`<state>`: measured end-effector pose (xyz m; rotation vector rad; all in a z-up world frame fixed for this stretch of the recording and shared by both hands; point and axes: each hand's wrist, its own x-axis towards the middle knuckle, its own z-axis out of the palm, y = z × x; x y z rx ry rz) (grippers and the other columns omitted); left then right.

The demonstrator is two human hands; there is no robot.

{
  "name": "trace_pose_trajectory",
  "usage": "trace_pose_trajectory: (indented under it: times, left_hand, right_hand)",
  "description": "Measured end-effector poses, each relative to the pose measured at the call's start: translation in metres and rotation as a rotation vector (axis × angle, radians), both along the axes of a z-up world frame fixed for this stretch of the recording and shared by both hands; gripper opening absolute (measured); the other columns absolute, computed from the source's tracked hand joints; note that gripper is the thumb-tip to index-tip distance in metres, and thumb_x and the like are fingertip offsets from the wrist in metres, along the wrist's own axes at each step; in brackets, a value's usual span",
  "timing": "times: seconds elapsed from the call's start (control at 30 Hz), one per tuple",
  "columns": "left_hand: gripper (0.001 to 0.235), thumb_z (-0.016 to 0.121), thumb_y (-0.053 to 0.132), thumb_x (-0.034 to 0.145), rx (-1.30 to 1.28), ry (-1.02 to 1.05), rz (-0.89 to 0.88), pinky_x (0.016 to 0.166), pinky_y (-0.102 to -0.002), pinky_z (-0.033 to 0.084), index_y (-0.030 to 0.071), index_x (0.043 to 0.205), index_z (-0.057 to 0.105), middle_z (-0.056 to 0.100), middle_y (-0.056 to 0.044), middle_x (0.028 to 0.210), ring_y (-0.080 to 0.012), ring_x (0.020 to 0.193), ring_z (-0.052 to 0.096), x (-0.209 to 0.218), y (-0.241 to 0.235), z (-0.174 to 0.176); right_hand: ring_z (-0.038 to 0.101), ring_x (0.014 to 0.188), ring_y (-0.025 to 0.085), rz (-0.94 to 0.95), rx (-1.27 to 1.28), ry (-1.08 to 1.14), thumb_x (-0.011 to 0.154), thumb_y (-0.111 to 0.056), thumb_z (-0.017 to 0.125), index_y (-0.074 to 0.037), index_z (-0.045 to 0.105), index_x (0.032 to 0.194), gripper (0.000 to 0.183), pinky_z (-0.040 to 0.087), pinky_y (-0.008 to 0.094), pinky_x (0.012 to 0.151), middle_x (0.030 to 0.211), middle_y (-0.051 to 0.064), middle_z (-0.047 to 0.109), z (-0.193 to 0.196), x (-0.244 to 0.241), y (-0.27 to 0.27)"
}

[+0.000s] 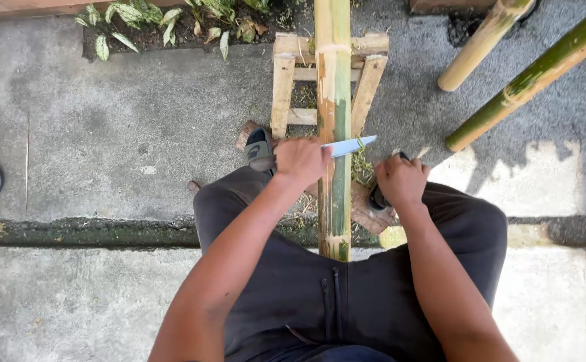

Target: Using a knife to shave and smooth the nodes of a green bamboo pole.

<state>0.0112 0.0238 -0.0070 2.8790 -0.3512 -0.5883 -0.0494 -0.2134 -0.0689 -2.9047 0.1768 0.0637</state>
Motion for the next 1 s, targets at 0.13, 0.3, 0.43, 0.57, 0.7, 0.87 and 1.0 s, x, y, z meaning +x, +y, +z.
trace_pose_trajectory:
  times: [0.13, 0.3, 0.43, 0.57, 0.7, 0.87, 1.0]
  left_hand:
    - [0.036, 0.051, 0.036, 0.102, -0.162, -0.111, -0.023, 0.068, -0.049, 0.054, 0.005, 0.096, 0.068, 0.073, -0.016, 0.084, -0.034, 0.077, 0.071, 0.0, 0.029, -0.04]
    - [0.03, 0.052, 0.028, 0.103, -0.267, 0.011, 0.03, 0.075, -0.052, 0.054, 0.001, 0.101, 0.065, 0.072, -0.019, 0.09, -0.0377, 0.084, 0.071, -0.031, 0.024, -0.014]
    - [0.027, 0.056, 0.027, 0.098, -0.254, -0.09, -0.055, 0.074, -0.05, 0.056, 0.002, 0.097, 0.066, 0.072, -0.018, 0.094, -0.0352, 0.086, 0.072, -0.055, 0.019, -0.002]
    - [0.025, 0.055, 0.025, 0.099, -0.167, -0.07, -0.015, 0.071, -0.048, 0.057, 0.002, 0.101, 0.065, 0.072, -0.017, 0.094, -0.0336, 0.083, 0.073, -0.064, 0.04, 0.004]
    - [0.03, 0.054, 0.03, 0.101, -0.167, -0.151, 0.029, 0.071, -0.048, 0.056, 0.004, 0.099, 0.067, 0.073, -0.016, 0.089, -0.0344, 0.081, 0.072, -0.061, 0.059, 0.006]
    - [0.038, 0.046, 0.035, 0.105, -0.114, -0.093, -0.058, 0.066, -0.048, 0.055, 0.009, 0.091, 0.07, 0.073, -0.013, 0.078, -0.0316, 0.071, 0.072, -0.014, 0.025, 0.01]
    - [0.05, 0.039, 0.038, 0.109, -0.072, -0.223, -0.148, 0.055, -0.043, 0.053, 0.015, 0.078, 0.071, 0.072, -0.007, 0.069, -0.0253, 0.061, 0.071, 0.052, -0.021, 0.003]
  right_hand:
    - [0.062, 0.097, 0.034, -0.082, 0.229, -0.137, 0.103, -0.028, 0.068, -0.004, 0.073, 0.101, 0.025, 0.042, 0.048, 0.1, 0.102, 0.016, 0.07, -0.043, 0.003, -0.027]
    - [0.048, 0.137, 0.038, 0.263, 0.39, -0.529, 0.102, -0.042, 0.07, -0.003, 0.06, 0.132, 0.049, 0.037, 0.053, 0.117, 0.144, 0.019, 0.056, 0.013, 0.002, 0.009]
    - [0.039, 0.14, 0.044, 0.282, 0.314, -0.502, 0.093, -0.053, 0.072, 0.003, 0.054, 0.139, 0.075, 0.031, 0.058, 0.114, 0.152, 0.029, 0.044, 0.0, 0.009, 0.008]
    - [0.041, 0.138, 0.047, -0.014, 0.265, -0.48, 0.098, -0.044, 0.075, 0.002, 0.058, 0.131, 0.06, 0.032, 0.056, 0.113, 0.148, 0.031, 0.045, -0.058, 0.02, -0.044]
    - [0.052, 0.129, 0.039, -0.167, 0.478, -0.562, 0.103, -0.025, 0.071, 0.0, 0.065, 0.114, 0.029, 0.04, 0.05, 0.11, 0.132, 0.024, 0.056, -0.018, 0.018, -0.041]
    - [0.062, 0.096, 0.034, 0.233, 0.497, -0.475, 0.101, -0.023, 0.069, -0.001, 0.067, 0.093, 0.023, 0.049, 0.045, 0.087, 0.097, 0.014, 0.067, 0.042, 0.062, 0.019]
    - [0.064, 0.068, 0.036, 0.252, 0.358, -0.28, 0.106, -0.036, 0.063, -0.001, 0.065, 0.074, 0.047, 0.051, 0.048, 0.065, 0.075, 0.016, 0.064, 0.01, 0.124, 0.025]
